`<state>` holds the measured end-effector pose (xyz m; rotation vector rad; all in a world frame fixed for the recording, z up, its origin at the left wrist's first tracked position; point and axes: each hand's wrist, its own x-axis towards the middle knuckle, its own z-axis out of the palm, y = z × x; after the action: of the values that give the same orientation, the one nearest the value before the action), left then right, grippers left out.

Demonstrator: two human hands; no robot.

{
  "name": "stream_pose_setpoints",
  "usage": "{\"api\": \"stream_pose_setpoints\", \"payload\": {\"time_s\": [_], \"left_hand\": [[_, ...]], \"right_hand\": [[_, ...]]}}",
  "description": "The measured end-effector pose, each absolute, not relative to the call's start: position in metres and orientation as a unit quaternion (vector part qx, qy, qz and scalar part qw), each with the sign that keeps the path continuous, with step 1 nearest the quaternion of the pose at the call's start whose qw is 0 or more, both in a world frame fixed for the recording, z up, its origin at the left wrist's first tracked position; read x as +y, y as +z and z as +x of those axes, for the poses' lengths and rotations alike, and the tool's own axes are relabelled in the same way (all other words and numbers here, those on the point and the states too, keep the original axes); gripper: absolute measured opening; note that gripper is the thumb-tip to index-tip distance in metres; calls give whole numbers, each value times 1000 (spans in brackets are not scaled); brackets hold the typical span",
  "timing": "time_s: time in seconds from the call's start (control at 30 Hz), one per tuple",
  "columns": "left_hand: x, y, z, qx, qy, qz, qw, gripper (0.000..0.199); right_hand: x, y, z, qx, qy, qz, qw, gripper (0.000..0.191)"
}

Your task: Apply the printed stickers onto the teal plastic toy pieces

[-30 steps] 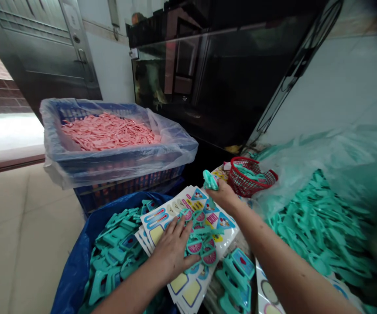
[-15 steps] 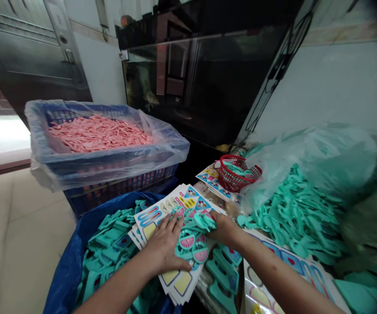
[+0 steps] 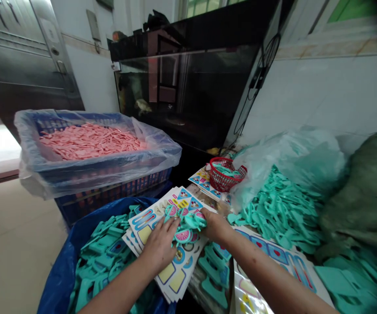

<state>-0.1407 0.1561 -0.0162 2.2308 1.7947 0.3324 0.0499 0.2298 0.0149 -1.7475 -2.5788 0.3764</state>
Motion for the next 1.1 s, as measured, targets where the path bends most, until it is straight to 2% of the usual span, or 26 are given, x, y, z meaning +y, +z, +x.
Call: {"api": "stream_pose_setpoints", "payload": {"time_s": [0.3, 0.5, 0.63, 0.83, 0.93, 1.1], "left_hand": [[156, -17, -140, 588, 111, 793, 117, 73], [158, -19, -145, 577, 115, 799, 127, 73], [156, -16, -142, 583, 127, 791, 135, 73], [156, -10, -138, 582, 159, 782, 156, 71], [159, -11, -140, 580, 189, 775, 164, 70], [164, -23, -147, 596, 247, 744, 173, 57]], "right_hand": [[231, 12, 51, -798, 124, -587, 57, 32], [238, 22, 74, -741, 197, -617, 174, 25], [227, 32, 87, -698, 279, -602, 267, 30], [171, 51, 104, -601, 381, -607, 354, 24], [132, 57, 116, -531, 419, -633, 376, 29], [70, 39, 147, -534, 347, -686, 352, 42]]}}
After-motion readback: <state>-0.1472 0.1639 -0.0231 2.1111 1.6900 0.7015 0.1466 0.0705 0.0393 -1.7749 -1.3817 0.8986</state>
